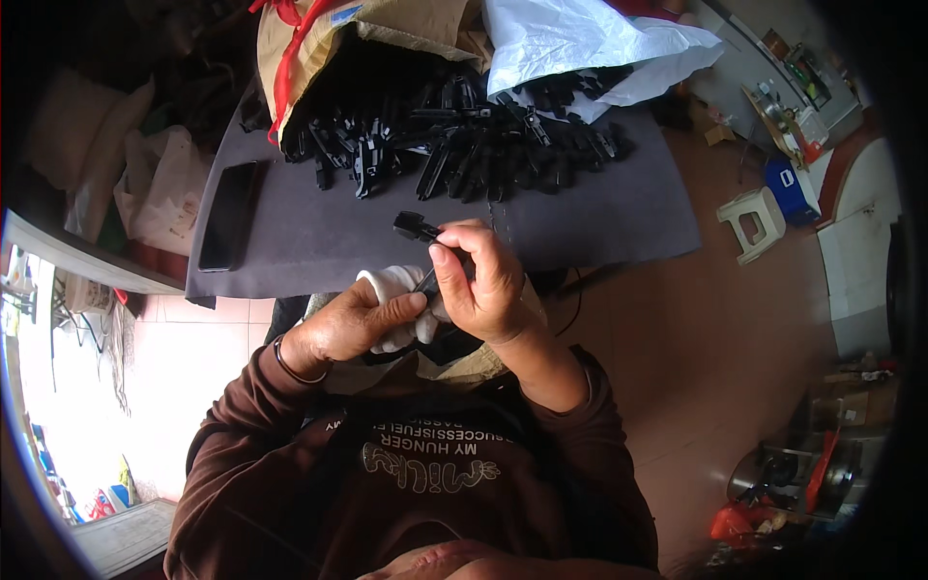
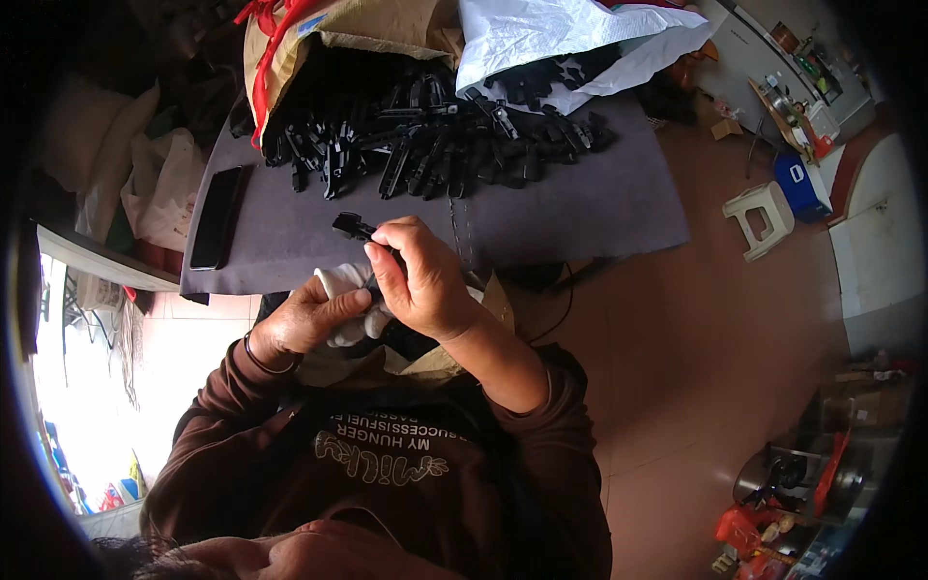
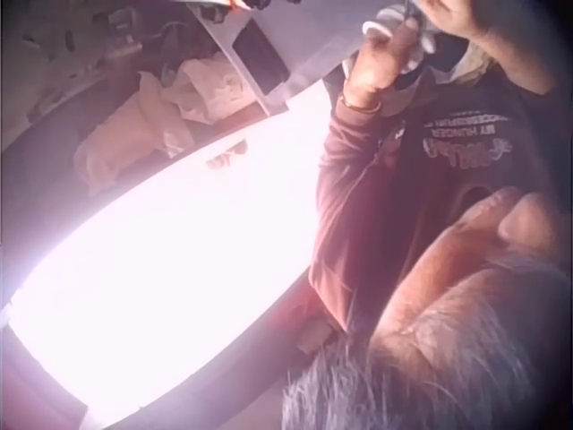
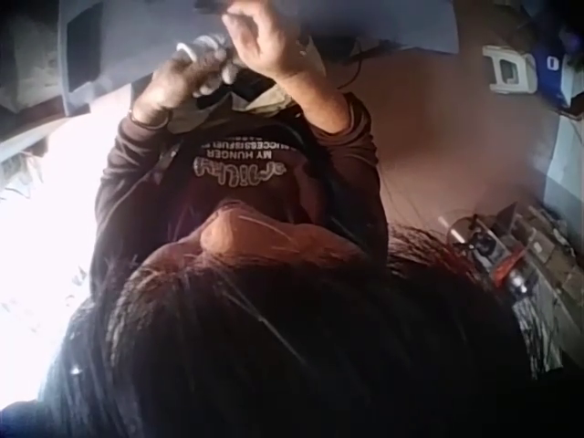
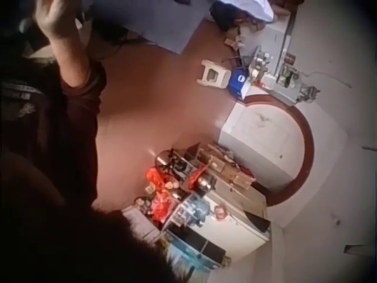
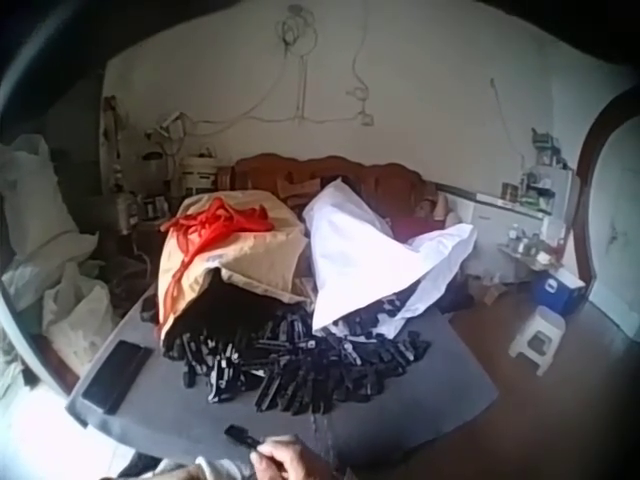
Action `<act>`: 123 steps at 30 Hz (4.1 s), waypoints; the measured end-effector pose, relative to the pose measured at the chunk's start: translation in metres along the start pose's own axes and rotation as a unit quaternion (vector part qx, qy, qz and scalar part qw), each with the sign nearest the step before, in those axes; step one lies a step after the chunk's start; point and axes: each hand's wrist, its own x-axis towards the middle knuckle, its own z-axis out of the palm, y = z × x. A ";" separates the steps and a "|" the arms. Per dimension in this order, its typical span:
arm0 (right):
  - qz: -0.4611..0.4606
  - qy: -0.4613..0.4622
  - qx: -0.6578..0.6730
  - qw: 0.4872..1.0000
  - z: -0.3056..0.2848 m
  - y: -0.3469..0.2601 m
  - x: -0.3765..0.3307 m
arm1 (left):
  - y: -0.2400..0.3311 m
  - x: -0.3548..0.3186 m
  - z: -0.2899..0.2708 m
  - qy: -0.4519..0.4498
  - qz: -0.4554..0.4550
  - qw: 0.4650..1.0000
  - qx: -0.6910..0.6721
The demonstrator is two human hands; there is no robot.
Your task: Assembling small black plastic components by hand at a workstation.
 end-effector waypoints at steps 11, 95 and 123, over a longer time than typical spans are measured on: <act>0.177 -0.167 0.019 0.970 -0.032 -0.009 0.015 | -0.002 0.007 -0.002 0.185 0.092 0.968 0.140; 0.075 -0.254 -0.040 0.964 -0.023 0.005 0.014 | -0.018 0.008 -0.021 0.226 0.108 0.966 0.068; 0.078 -0.159 -0.020 0.984 0.000 0.014 -0.001 | -0.021 0.004 0.016 0.189 0.260 0.908 0.268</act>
